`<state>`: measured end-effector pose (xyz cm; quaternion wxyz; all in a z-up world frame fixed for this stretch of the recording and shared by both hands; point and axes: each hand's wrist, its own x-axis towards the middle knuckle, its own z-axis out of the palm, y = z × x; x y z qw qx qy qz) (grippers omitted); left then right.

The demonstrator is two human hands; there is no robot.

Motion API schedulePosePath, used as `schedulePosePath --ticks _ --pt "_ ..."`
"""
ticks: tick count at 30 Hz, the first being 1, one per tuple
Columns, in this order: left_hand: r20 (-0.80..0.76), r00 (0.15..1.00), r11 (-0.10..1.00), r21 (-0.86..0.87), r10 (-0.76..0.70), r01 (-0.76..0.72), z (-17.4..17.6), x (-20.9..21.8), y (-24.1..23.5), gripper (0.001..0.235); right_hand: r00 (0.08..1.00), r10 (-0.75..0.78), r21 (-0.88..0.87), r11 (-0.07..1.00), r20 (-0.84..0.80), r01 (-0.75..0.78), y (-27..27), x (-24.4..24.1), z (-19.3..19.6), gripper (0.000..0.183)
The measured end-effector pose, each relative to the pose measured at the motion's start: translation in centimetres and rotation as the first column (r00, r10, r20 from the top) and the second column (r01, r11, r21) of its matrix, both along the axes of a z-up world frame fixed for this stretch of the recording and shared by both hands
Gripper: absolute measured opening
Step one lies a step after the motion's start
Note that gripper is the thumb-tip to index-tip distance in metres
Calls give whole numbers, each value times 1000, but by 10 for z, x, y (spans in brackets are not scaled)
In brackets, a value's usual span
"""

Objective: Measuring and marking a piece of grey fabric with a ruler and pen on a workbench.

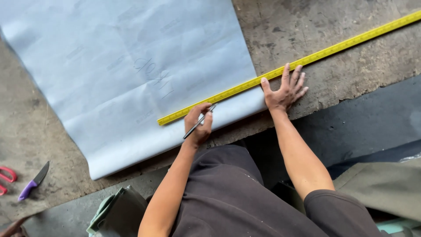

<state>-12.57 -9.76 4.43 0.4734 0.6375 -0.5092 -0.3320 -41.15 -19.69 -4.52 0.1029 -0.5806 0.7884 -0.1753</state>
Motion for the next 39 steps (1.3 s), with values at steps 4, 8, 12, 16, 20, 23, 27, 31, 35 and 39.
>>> schedulePosePath --ticks 4,8,12,16,20,23,27,31,35,39 --pt "-36 998 998 20 -59 60 -30 -43 -22 15 1000 -26 12 1000 -12 26 -1 1 -2 99" --pt "-57 991 991 39 -124 126 -37 -65 -39 9 1000 -27 15 1000 4 27 -2 2 1 99" --pt "-17 995 992 84 -95 96 -58 -72 -42 5 1000 -21 32 999 2 21 -3 2 3 98" --pt "24 996 992 95 -80 78 -59 -74 -40 3 1000 -14 37 999 3 14 -2 2 5 99" --pt "50 996 996 60 -74 71 -58 -77 -43 4 1000 -13 7 1000 15 13 -4 3 6 98" --pt "70 995 996 51 -76 73 -60 -79 -43 4 1000 -6 2 1000 16 6 -3 2 6 98" --pt "88 994 997 42 -71 68 -59 -82 -44 4 1000 0 -18 1000 4 0 -4 3 7 97" --pt "98 992 995 65 -85 79 -60 -81 -45 3 1000 0 -28 1000 2 0 -3 3 7 96" --pt "99 992 995 62 -83 77 -59 -82 -45 4 1000 -5 -21 1000 14 6 -3 3 8 96" --pt "97 993 995 70 -73 67 -56 -83 -46 5 1000 -6 -41 999 11 6 -4 3 6 95"
